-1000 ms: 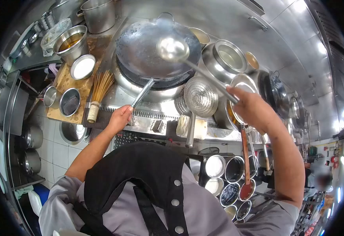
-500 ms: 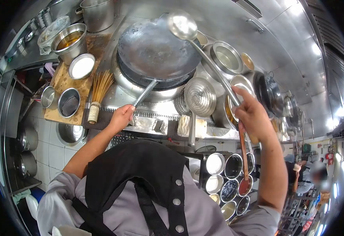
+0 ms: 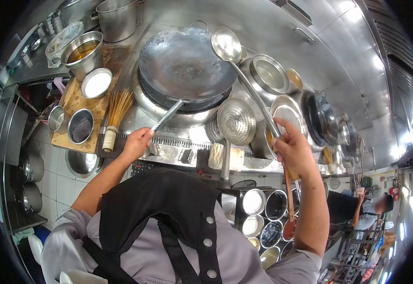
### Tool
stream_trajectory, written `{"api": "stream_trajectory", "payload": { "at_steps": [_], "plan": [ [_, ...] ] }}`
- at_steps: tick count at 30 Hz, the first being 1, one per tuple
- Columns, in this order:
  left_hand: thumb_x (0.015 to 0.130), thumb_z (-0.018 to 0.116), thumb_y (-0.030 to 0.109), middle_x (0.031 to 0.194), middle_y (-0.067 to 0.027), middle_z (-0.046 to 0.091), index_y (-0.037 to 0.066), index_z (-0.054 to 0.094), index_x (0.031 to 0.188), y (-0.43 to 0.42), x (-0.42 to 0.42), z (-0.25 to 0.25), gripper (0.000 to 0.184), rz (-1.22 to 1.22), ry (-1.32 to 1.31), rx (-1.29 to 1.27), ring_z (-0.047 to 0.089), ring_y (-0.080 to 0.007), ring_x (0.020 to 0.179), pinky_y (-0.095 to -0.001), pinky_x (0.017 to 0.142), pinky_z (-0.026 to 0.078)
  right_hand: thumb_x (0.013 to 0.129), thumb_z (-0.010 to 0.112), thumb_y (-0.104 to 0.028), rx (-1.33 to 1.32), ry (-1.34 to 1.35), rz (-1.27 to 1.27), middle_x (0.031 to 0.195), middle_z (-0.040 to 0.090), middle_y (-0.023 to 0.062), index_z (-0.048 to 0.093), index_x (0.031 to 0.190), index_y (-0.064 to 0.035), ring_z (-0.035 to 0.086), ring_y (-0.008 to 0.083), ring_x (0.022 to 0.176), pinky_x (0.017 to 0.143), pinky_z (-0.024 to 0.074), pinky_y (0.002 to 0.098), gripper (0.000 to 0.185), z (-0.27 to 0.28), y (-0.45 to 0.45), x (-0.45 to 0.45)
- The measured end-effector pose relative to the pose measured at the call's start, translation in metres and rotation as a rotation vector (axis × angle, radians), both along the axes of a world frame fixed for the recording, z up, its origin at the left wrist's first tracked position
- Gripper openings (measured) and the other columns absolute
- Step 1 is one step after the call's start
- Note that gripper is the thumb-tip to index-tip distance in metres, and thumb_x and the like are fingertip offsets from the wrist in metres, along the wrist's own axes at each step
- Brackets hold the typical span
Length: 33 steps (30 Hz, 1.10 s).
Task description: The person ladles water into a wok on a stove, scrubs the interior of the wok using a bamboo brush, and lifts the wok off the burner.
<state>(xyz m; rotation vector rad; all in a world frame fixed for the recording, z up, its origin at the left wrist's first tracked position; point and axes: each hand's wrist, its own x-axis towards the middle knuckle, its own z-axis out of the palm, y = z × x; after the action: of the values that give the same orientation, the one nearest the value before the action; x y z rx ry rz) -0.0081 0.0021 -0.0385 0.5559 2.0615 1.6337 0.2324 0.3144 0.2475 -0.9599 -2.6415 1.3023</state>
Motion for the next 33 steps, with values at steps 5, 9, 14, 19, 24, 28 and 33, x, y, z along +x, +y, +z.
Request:
{"api": "stream_trajectory", "payload": {
  "at_steps": [5,9,14,19,24,28,33],
  "plan": [
    [0.101,0.061,0.026,0.060,0.0016,0.050,0.003,0.067,0.091,-0.025,-0.026,0.000,0.026,0.087,0.074,-0.064,0.045,-0.0078,0.056,-0.0288,0.054,0.039,0.092,0.063,-0.002,-0.040,-0.010,-0.058,0.074,0.057,0.0011,0.047,0.147,-0.0062,0.053,0.0075,0.054,0.049,0.0426,0.0244,0.058,-0.008,0.005,0.008],
    [0.102,0.060,0.025,0.060,0.0015,0.049,0.003,0.065,0.090,-0.040,-0.051,-0.010,0.025,0.084,0.089,-0.062,0.044,-0.0086,0.056,-0.0291,0.054,0.037,0.091,0.064,-0.002,0.014,-0.063,-0.017,0.072,0.056,0.0001,0.051,0.145,-0.0066,0.054,0.0082,0.055,0.051,0.0436,0.0245,0.056,-0.016,0.012,0.014],
    [0.103,0.059,0.024,0.060,0.0012,0.049,0.004,0.065,0.091,-0.039,-0.049,-0.006,0.025,0.074,0.107,-0.091,0.044,-0.0092,0.056,-0.0286,0.054,0.037,0.089,0.063,-0.001,0.265,-0.118,0.087,0.063,0.054,0.0028,0.053,0.142,-0.0022,0.053,0.0093,0.055,0.054,0.0459,0.0269,0.054,-0.005,0.013,0.004],
    [0.103,0.059,0.024,0.060,0.0008,0.050,0.003,0.066,0.092,-0.037,-0.044,-0.006,0.024,0.090,0.048,-0.071,0.045,-0.0089,0.055,-0.0288,0.053,0.037,0.084,0.062,-0.007,0.637,-0.307,0.240,0.078,0.068,0.0210,0.057,0.141,-0.0104,0.067,0.0309,0.069,0.072,0.0520,0.0407,0.057,0.020,0.016,-0.015],
    [0.103,0.059,0.025,0.060,-0.0001,0.052,0.004,0.069,0.098,-0.033,-0.045,-0.015,0.024,0.124,0.092,-0.053,0.046,-0.0092,0.054,-0.0296,0.052,0.038,0.085,0.064,-0.007,0.626,-0.339,0.254,0.071,0.063,0.0129,0.059,0.140,-0.0142,0.063,0.0214,0.062,0.065,0.0504,0.0359,0.055,0.040,0.020,-0.024],
    [0.105,0.055,0.025,0.061,0.0031,0.050,0.007,0.063,0.087,-0.027,-0.043,-0.021,0.028,0.137,0.023,-0.016,0.043,-0.0074,0.050,-0.0263,0.047,0.035,0.089,0.065,-0.007,0.345,-0.056,0.078,0.069,0.055,0.0023,0.054,0.144,-0.0127,0.054,0.0097,0.056,0.055,0.0442,0.0281,0.057,0.013,0.018,-0.022],
    [0.104,0.057,0.027,0.059,0.0015,0.053,0.006,0.069,0.097,-0.028,-0.034,-0.005,0.025,0.140,-0.204,0.035,0.044,-0.0075,0.052,-0.0276,0.050,0.036,0.091,0.064,-0.004,0.031,0.162,-0.042,0.071,0.057,-0.0004,0.051,0.145,-0.0063,0.054,0.0066,0.053,0.047,0.0415,0.0220,0.056,-0.027,0.001,-0.017]
  ]
}}
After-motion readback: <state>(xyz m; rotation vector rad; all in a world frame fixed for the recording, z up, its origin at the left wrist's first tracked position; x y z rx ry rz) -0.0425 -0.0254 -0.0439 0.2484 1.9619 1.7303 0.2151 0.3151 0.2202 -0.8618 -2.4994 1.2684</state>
